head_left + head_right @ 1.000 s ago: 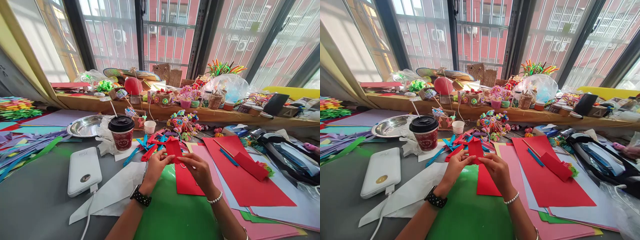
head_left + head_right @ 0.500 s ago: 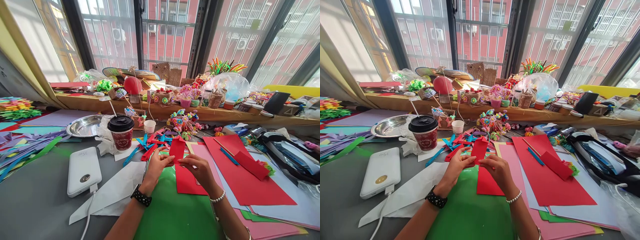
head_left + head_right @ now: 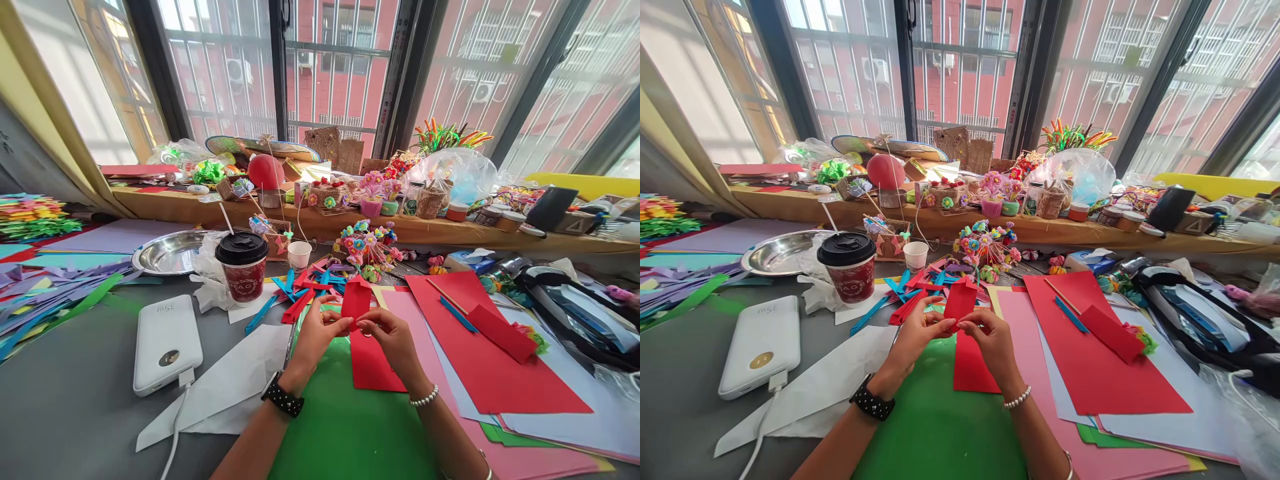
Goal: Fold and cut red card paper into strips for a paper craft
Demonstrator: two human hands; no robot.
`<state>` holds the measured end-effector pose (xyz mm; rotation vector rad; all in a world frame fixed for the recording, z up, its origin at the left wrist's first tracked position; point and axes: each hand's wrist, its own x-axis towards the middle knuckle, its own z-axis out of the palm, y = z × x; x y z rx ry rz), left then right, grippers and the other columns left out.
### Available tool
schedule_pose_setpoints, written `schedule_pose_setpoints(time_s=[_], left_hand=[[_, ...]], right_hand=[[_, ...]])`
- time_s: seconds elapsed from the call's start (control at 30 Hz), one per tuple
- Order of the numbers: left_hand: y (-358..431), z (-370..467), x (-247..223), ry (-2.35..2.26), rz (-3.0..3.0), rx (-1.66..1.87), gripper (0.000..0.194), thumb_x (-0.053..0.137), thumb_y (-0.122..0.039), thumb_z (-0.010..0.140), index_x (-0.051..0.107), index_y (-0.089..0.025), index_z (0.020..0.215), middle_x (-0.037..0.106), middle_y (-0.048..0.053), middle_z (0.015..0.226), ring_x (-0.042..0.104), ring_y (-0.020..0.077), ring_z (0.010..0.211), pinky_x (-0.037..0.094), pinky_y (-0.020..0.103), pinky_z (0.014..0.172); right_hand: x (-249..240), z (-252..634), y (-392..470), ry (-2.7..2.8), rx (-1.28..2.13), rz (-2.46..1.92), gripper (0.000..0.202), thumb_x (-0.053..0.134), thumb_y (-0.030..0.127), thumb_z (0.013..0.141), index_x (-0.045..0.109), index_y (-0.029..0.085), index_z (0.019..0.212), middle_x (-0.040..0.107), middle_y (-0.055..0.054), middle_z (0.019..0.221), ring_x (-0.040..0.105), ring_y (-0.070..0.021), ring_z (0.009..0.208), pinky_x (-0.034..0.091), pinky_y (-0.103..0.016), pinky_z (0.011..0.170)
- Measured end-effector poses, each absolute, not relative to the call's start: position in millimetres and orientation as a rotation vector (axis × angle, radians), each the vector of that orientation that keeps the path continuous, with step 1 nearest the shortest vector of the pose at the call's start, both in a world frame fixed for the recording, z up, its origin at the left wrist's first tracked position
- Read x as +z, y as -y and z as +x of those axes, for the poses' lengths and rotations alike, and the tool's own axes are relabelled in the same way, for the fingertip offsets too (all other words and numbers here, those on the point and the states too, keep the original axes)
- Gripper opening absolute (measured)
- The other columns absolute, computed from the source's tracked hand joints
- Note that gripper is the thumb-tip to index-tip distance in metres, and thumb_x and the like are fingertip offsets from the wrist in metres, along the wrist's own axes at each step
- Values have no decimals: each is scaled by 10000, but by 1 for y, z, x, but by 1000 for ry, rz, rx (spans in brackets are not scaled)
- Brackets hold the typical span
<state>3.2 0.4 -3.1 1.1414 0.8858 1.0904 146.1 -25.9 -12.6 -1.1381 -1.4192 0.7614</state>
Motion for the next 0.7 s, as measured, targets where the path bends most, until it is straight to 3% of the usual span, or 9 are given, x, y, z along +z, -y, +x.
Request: schedule_pose_setpoints(time_s=[0.27, 0.7], left_hand=[[1, 2, 0, -879, 1099, 993, 579, 697, -239, 560, 385, -151, 1040, 549, -44, 569, 606, 155, 608, 489, 318, 649], [-1, -2, 2, -919, 1128, 870, 665, 741, -201, 480, 401, -161, 1050, 591, 7, 708, 604, 164, 673, 461, 277, 638]], right_hand=[[-13, 141, 28, 1397, 735, -1175, 137, 533, 288, 735, 573, 168, 682, 568, -6, 615, 522, -117, 562, 424, -224, 529], [-12, 139, 29, 1471, 675, -1207, 144, 530, 301, 730, 574, 173, 681, 561, -11, 602, 529, -125, 536, 440, -239, 512]])
